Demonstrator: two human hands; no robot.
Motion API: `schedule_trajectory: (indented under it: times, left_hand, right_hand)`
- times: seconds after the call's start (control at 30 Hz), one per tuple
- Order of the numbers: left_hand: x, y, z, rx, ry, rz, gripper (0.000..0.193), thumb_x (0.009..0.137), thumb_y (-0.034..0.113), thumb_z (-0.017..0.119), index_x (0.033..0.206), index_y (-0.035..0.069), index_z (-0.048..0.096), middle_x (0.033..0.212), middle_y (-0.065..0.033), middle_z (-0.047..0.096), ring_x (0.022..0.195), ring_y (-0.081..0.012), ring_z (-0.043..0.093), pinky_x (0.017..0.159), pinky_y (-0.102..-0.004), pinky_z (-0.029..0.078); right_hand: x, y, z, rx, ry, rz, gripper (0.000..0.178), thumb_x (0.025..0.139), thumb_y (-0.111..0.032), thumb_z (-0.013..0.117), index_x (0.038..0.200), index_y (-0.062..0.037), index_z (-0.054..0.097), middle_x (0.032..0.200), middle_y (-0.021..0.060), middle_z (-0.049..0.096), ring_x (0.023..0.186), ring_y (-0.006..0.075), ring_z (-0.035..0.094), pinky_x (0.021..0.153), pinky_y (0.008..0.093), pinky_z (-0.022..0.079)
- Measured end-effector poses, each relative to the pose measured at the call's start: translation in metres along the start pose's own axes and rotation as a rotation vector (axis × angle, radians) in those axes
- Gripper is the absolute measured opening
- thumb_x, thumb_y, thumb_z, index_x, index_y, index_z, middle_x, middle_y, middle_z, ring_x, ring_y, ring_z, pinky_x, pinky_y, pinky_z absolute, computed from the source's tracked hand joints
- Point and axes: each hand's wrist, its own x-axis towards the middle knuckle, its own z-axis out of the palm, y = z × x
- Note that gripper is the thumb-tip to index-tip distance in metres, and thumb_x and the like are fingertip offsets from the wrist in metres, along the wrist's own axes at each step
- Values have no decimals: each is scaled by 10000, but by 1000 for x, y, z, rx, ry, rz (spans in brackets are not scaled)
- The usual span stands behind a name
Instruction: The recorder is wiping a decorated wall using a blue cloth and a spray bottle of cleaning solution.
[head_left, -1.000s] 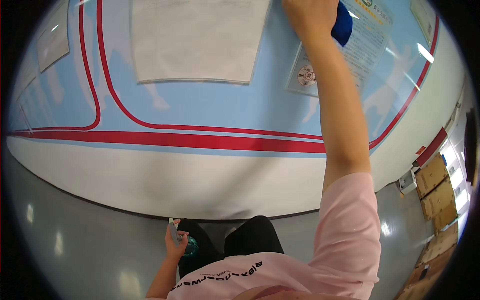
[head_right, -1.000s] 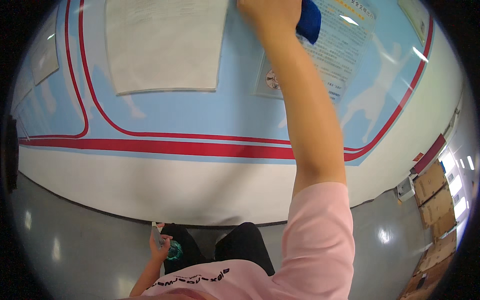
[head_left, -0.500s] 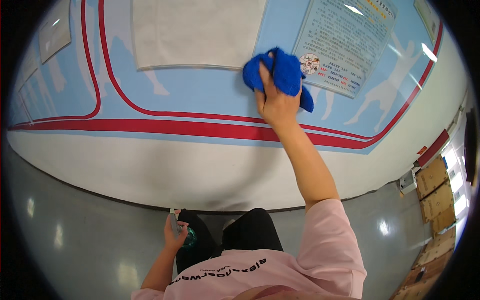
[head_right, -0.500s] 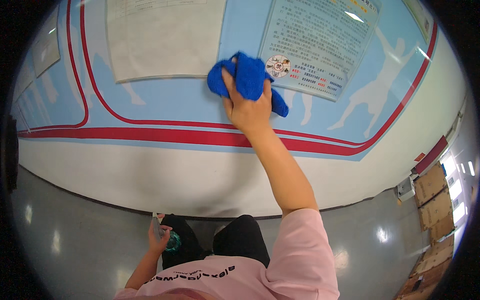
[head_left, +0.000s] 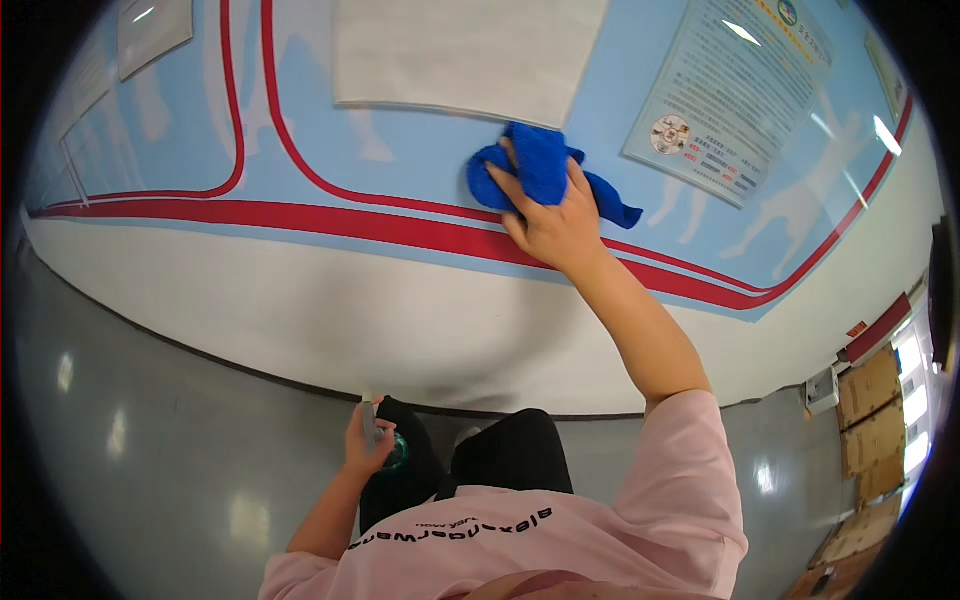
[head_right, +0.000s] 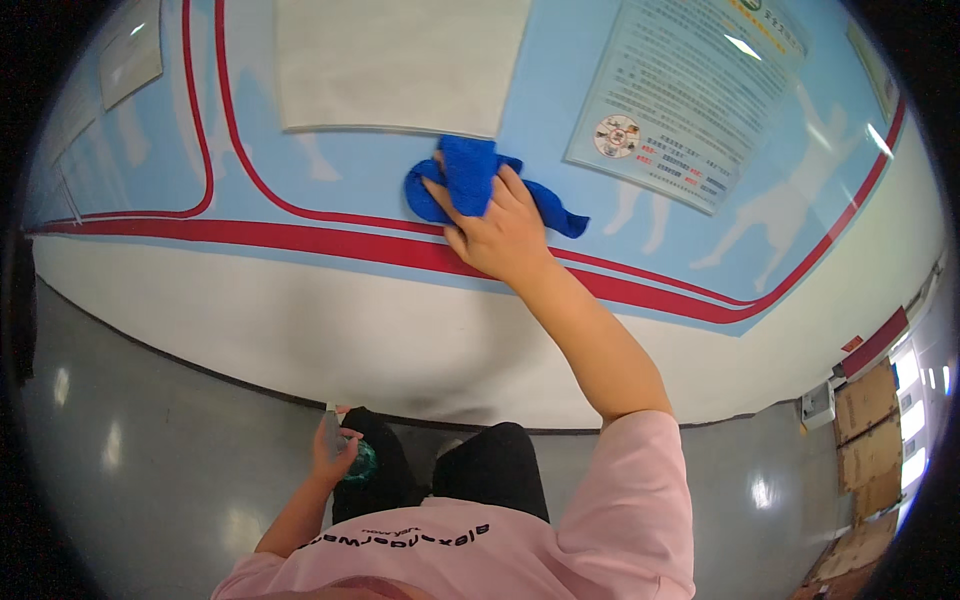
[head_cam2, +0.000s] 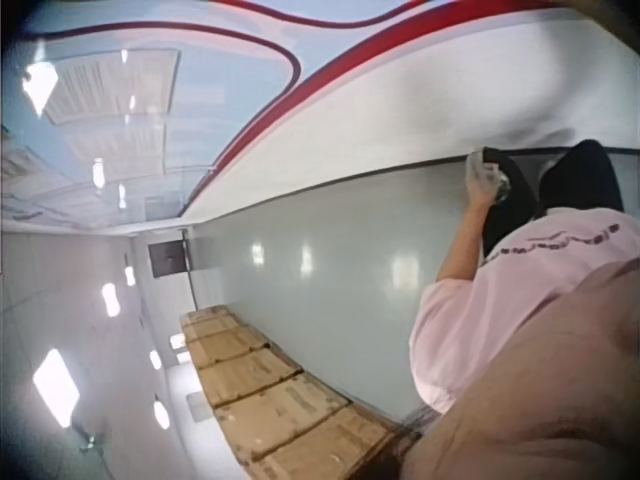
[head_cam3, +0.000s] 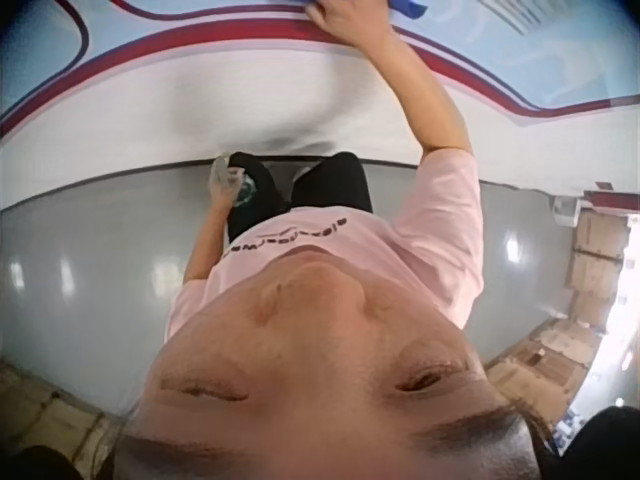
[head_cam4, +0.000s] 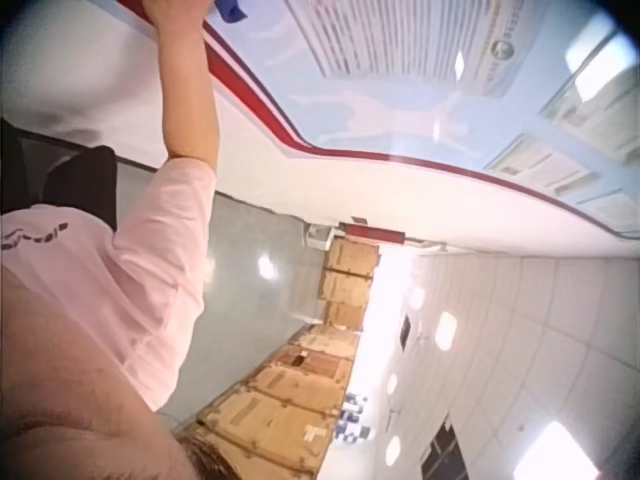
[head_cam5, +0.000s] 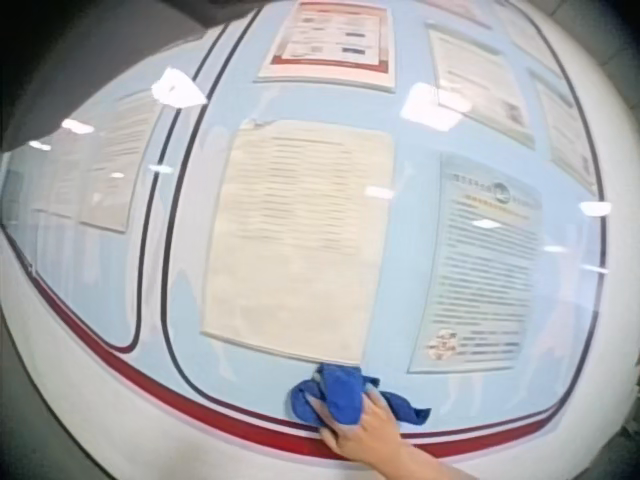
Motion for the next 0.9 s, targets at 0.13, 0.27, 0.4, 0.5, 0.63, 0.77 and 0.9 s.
schedule_trajectory:
  times: [0.13,0.27,0.4,0.5,0.63,0.77,0.9]
  left_hand:
    - [3,5,-2,11,-33,0,539,772,-1,617,1284,18,449,1225,-101,529,806,-157,658,617,-265,512]
    - [1,8,-6,12,-22,-48,543,779,20,624,1291,31,446,1212,-104,543,805,-154,661,626,-265,516]
    - [-3,-2,-8,-48,10,-12,541,783,44,633,1291,32,445,1249,-112,539,810,-160,664,639,-269,518]
    - [-3,-8,-9,-17,-16,-38,549,780,40,637,1293,30,441,1273,-115,531,828,-172,668,660,-281,520]
    - [3,3,-5,22,-57,-46,561,776,40,640,1300,31,439,1253,-116,543,828,-180,672,690,-292,520]
    - [0,5,-5,111,-40,-71,567,771,26,629,1305,30,439,1243,-115,542,824,-189,672,706,-297,519]
    - [-13,-21,-12,64,17,84,561,768,1,604,1304,19,438,1277,-123,508,825,-201,668,684,-305,521]
  right_hand:
    - [31,-14,33,35,-80,-141,507,669,-174,669,1174,-156,631,1163,58,562,1038,248,540,992,413,386]
    - [76,-41,72,138,14,-304,308,682,-197,649,981,-125,660,910,45,606,959,237,540,1007,422,368]
    - [116,-77,111,248,71,-367,226,667,-172,632,885,-119,655,937,44,622,1020,230,530,1040,413,321]
    - [143,-101,135,252,76,-418,264,670,-190,631,924,-128,669,951,43,625,1033,232,526,1048,406,312]
    - [154,-138,178,292,133,-427,301,684,-202,622,972,-140,686,964,38,628,1072,238,516,1072,409,282]
    - [123,-160,199,255,20,-418,322,710,-177,604,1021,-144,681,1049,39,624,1153,229,482,1096,418,241]
    - [80,-159,201,231,-127,-447,287,826,-180,536,1076,-156,673,1285,36,535,1287,232,374,1118,408,198]
